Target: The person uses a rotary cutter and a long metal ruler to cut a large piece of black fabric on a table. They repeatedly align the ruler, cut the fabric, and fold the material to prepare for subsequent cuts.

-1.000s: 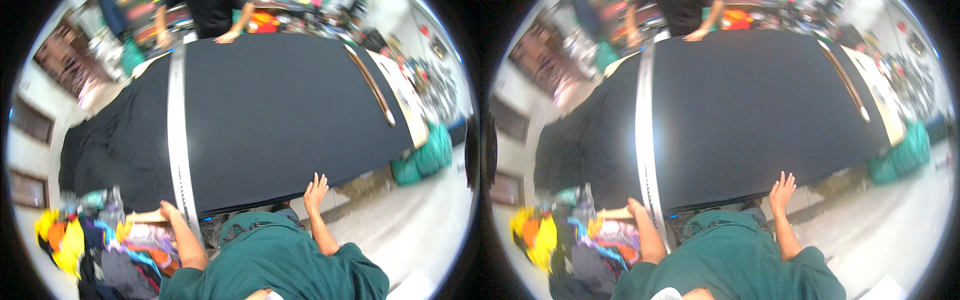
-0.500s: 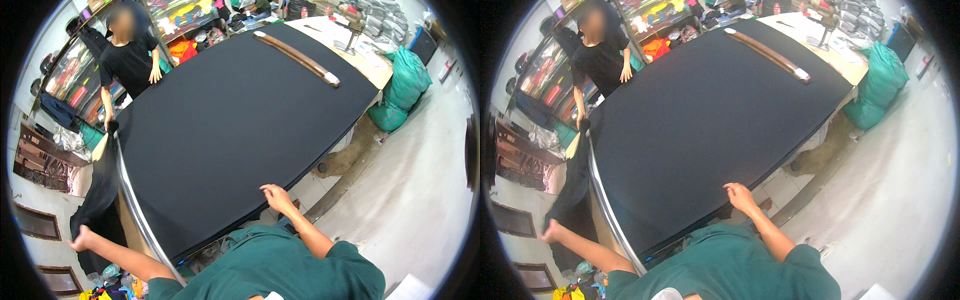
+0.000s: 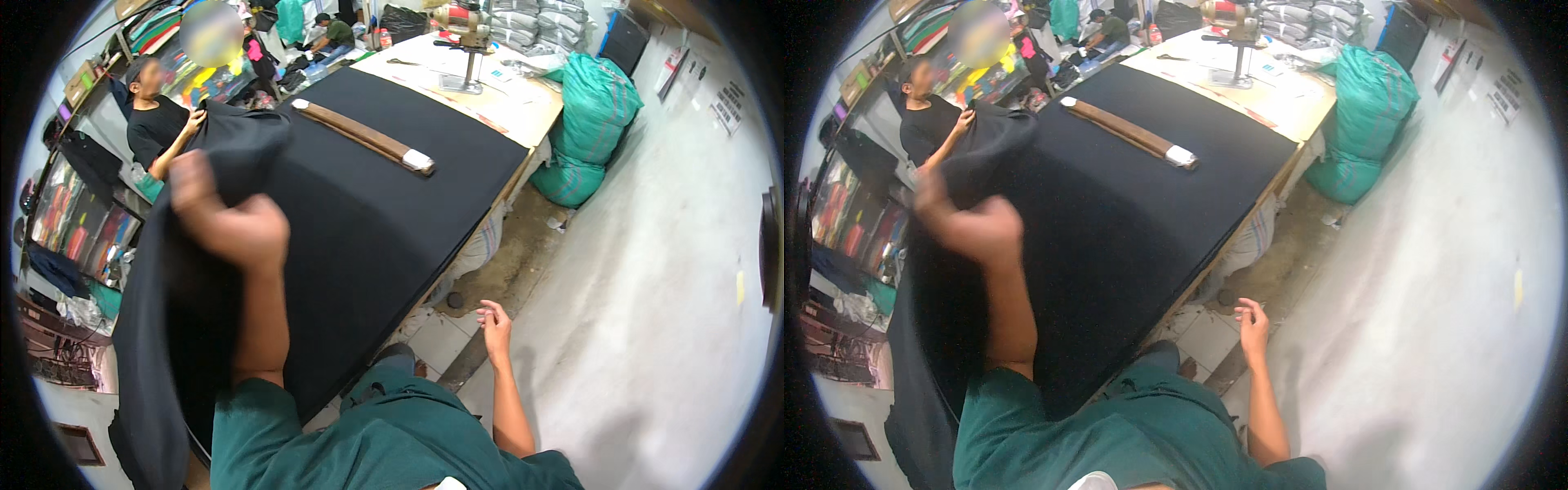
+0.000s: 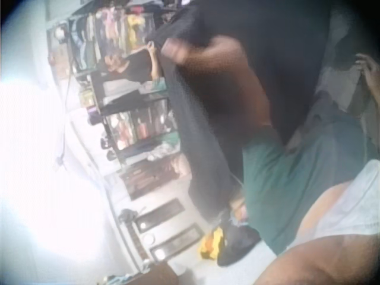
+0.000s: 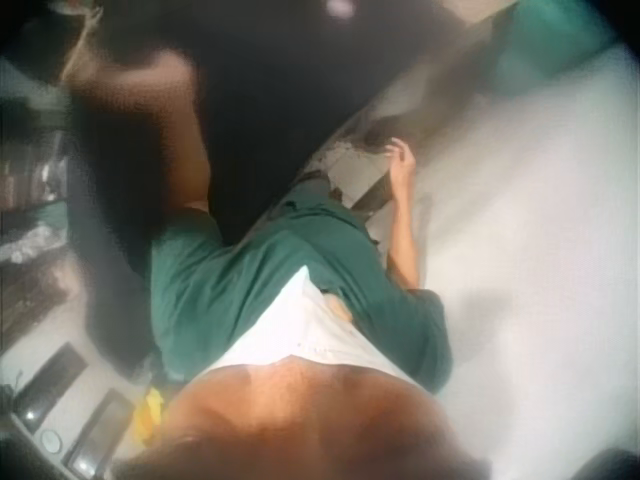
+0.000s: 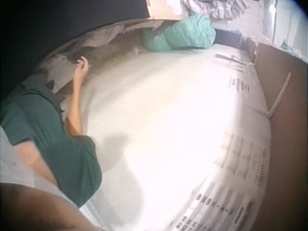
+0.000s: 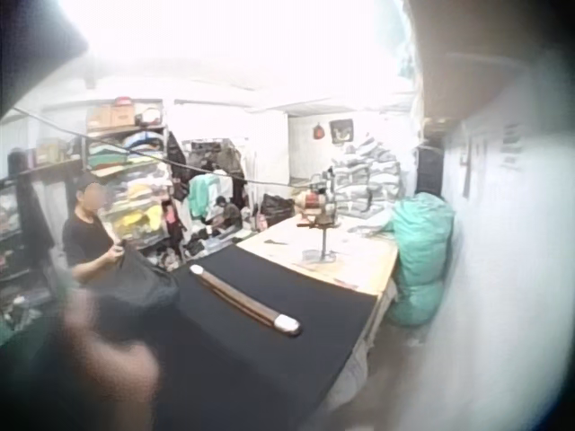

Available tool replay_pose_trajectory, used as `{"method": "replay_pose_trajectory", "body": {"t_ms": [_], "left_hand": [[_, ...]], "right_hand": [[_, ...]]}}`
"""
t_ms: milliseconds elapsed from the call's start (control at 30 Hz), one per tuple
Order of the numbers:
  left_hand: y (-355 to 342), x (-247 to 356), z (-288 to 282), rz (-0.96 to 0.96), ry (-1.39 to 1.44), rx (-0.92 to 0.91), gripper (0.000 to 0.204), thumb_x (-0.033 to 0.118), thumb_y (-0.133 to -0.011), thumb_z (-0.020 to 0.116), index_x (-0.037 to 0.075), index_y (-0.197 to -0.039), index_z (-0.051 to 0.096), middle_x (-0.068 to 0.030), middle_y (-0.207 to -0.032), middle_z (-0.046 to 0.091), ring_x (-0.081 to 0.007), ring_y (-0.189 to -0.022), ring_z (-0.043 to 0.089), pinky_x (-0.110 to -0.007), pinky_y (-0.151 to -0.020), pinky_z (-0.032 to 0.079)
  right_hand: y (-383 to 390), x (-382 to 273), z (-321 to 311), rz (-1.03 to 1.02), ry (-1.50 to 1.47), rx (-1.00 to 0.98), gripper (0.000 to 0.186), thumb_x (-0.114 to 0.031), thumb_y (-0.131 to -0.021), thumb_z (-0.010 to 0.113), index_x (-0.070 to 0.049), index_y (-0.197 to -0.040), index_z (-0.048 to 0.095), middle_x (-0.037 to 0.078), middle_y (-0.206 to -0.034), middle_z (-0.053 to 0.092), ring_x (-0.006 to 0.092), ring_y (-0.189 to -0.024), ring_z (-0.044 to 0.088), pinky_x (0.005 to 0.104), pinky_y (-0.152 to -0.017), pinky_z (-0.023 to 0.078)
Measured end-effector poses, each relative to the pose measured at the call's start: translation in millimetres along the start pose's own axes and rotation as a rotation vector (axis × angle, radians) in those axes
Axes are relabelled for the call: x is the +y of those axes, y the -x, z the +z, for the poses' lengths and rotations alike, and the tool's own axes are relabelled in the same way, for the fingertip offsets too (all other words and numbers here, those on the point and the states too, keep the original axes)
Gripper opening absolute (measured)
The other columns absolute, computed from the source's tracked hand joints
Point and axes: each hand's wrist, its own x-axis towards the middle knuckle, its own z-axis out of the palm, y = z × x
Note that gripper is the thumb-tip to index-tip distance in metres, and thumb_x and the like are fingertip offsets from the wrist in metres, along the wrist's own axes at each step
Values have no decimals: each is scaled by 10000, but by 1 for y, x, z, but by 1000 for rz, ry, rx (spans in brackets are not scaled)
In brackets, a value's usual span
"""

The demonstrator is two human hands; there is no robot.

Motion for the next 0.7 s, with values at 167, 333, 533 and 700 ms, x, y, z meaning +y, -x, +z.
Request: {"method": "replay_pose_trajectory", "body": {"t_ms": [167, 333, 533, 700], "left_hand": [[115, 93, 75, -731, 616, -799, 644, 376, -1008, 645, -84, -1452, 567, -219, -1498, 582, -327, -1418, 539, -418, -1235, 372], [297, 111, 71, -1569, 727, -1062, 879, 614, -986, 701, -124, -1446, 568, -243, -1529, 563, -333, -1432, 519, -382, -1234, 350], [385, 76, 34, -1955, 151, -1080, 796, 609, -1032, 640, -140, -1301, 657, -200, -1288, 722, -264, -1241, 639, -338, -1116, 435], [387, 61, 71, -1765, 102, -399, 567, 375, -1119, 604, -156, -1319, 620, -159, -1354, 664, -219, -1251, 595, -332, -1116, 424]], "right_hand": [[-95, 4, -5, -39, -37, -94, 285, -128, -1110, 517, -74, -1331, 689, 85, -1121, 761, 124, -866, 666, 287, -777, 546], [-220, -34, 52, -125, 99, -283, 267, -105, -1102, 532, -41, -1305, 694, 87, -1130, 742, 145, -896, 686, 292, -817, 562], [-351, -74, 113, -524, 553, -283, 445, -151, -1002, 685, -77, -1433, 600, 195, -1331, 620, 359, -1257, 596, 463, -1074, 469], [-425, -112, 190, -663, 825, -310, 797, -355, -936, 786, -63, -1578, 413, 210, -1437, 526, 403, -1335, 482, 533, -1126, 392]]}}
